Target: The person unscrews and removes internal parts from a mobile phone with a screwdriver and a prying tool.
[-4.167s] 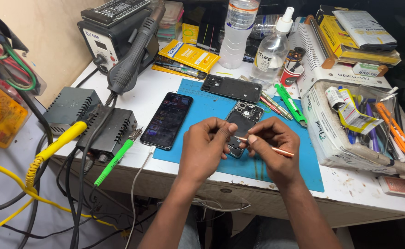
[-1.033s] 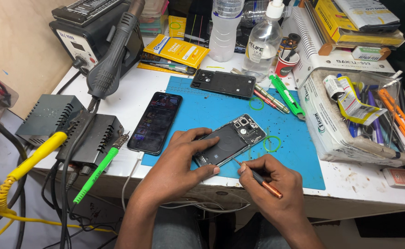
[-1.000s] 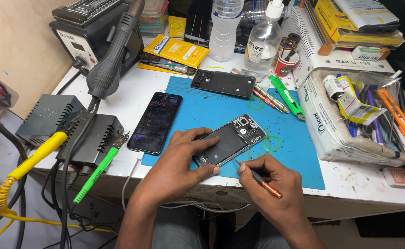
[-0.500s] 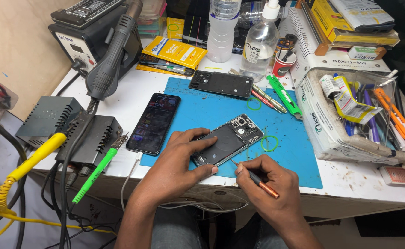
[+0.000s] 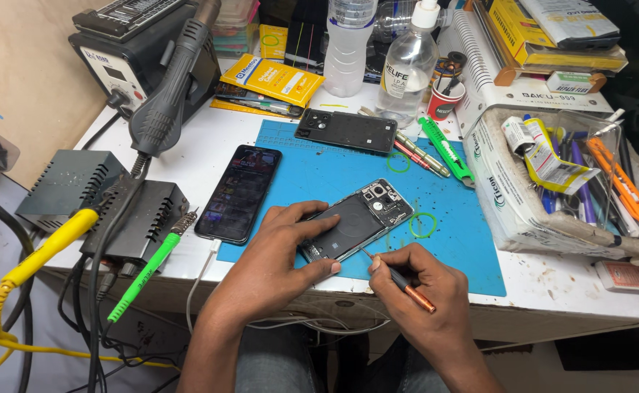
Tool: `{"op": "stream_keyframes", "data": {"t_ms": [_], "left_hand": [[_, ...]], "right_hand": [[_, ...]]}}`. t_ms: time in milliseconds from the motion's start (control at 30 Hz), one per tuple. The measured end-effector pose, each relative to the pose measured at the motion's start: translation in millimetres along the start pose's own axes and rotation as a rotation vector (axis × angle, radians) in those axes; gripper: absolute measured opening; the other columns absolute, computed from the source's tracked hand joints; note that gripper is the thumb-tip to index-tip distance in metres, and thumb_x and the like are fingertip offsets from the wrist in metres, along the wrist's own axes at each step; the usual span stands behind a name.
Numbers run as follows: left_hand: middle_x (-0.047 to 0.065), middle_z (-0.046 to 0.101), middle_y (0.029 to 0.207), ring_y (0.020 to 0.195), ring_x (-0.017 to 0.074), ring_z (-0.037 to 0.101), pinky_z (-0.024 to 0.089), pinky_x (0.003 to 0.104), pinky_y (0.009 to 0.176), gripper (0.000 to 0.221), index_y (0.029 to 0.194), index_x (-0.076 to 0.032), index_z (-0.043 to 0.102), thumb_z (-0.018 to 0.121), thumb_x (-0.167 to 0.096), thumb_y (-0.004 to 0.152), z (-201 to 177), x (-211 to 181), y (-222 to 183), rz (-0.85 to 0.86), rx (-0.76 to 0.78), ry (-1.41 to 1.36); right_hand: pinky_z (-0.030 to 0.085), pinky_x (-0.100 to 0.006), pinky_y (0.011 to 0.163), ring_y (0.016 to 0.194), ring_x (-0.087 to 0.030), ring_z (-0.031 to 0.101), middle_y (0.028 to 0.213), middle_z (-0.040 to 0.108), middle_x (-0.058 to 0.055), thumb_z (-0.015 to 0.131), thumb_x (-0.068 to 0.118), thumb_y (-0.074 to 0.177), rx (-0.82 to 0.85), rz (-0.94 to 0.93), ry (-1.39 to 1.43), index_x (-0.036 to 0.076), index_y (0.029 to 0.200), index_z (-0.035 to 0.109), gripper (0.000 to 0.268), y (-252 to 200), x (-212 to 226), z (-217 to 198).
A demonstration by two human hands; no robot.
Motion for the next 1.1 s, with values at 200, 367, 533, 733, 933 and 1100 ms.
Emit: {"op": "stream_keyframes", "data": {"t_ms": [200, 367, 533, 733, 933, 1100], "left_hand": [[0.011, 0.057, 0.145, 0.135, 0.0278, 0.047, 0.044, 0.038, 0.109, 0.063, 0.131, -0.007, 0.068, 0.084, -0.027, 0.074, -1.5, -2.8, -0.8, 0.055, -0.025, 0.018], [0.011, 0.056, 0.145, 0.136, 0.0272, 0.046, 0.043, 0.039, 0.109, 0.063, 0.131, -0.006, 0.068, 0.084, -0.027, 0.073, -0.2, -1.9, -0.9, 0.03, -0.015, 0.009], [0.01, 0.056, 0.145, 0.137, 0.0269, 0.046, 0.043, 0.039, 0.109, 0.064, 0.131, -0.007, 0.067, 0.084, -0.028, 0.073, 0.8, -1.4, 0.0, 0.019, -0.011, 0.009], [0.01, 0.056, 0.145, 0.137, 0.0269, 0.046, 0.044, 0.04, 0.108, 0.065, 0.133, -0.008, 0.067, 0.084, -0.028, 0.073, -1.1, -2.3, -1.3, 0.025, -0.016, 0.012], [0.009, 0.056, 0.146, 0.137, 0.0264, 0.046, 0.044, 0.039, 0.108, 0.064, 0.132, -0.008, 0.067, 0.083, -0.028, 0.073, 0.3, -1.3, -0.4, 0.005, -0.013, -0.002], [0.009, 0.056, 0.145, 0.136, 0.0265, 0.046, 0.044, 0.038, 0.108, 0.064, 0.132, -0.008, 0.067, 0.084, -0.027, 0.074, 0.3, -1.2, -0.8, 0.015, -0.012, 0.004]], "right_hand": [[0.046, -0.021, 0.045, 0.053, -0.002, 0.062, 0.064, 0.074, -0.001, 0.077, 0.014, 0.085, 0.033, -0.052, 0.04, 0.001, 0.087, 0.075, 0.013, 0.3, 4.2, 1.2], [0.046, -0.022, 0.045, 0.053, -0.003, 0.063, 0.064, 0.075, -0.002, 0.077, 0.014, 0.084, 0.03, -0.003, 0.033, 0.002, 0.086, 0.075, 0.012, 0.5, 1.5, 1.0], [0.047, -0.022, 0.047, 0.056, -0.003, 0.063, 0.065, 0.074, -0.002, 0.077, 0.013, 0.085, 0.015, -0.028, 0.041, 0.001, 0.085, 0.074, 0.013, 0.0, 2.3, 0.3], [0.046, -0.022, 0.045, 0.053, -0.003, 0.062, 0.063, 0.074, -0.002, 0.077, 0.014, 0.085, 0.029, -0.005, 0.042, 0.001, 0.086, 0.074, 0.013, 0.3, 2.8, 1.3], [0.044, -0.022, 0.042, 0.051, -0.003, 0.062, 0.062, 0.073, -0.002, 0.076, 0.014, 0.085, 0.024, -0.001, 0.028, 0.002, 0.086, 0.074, 0.013, 0.3, 3.7, 1.0], [0.044, -0.022, 0.042, 0.05, -0.003, 0.062, 0.061, 0.073, -0.002, 0.077, 0.014, 0.085, 0.036, -0.008, 0.021, 0.001, 0.085, 0.074, 0.013, 0.2, 3.2, 2.3]]}}
Point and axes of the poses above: each hand's wrist, its own y-axis towards the middle knuckle, its own z-axis out of the palm, x = y × z, the point moved 7 cm from there along y, towards the middle knuckle
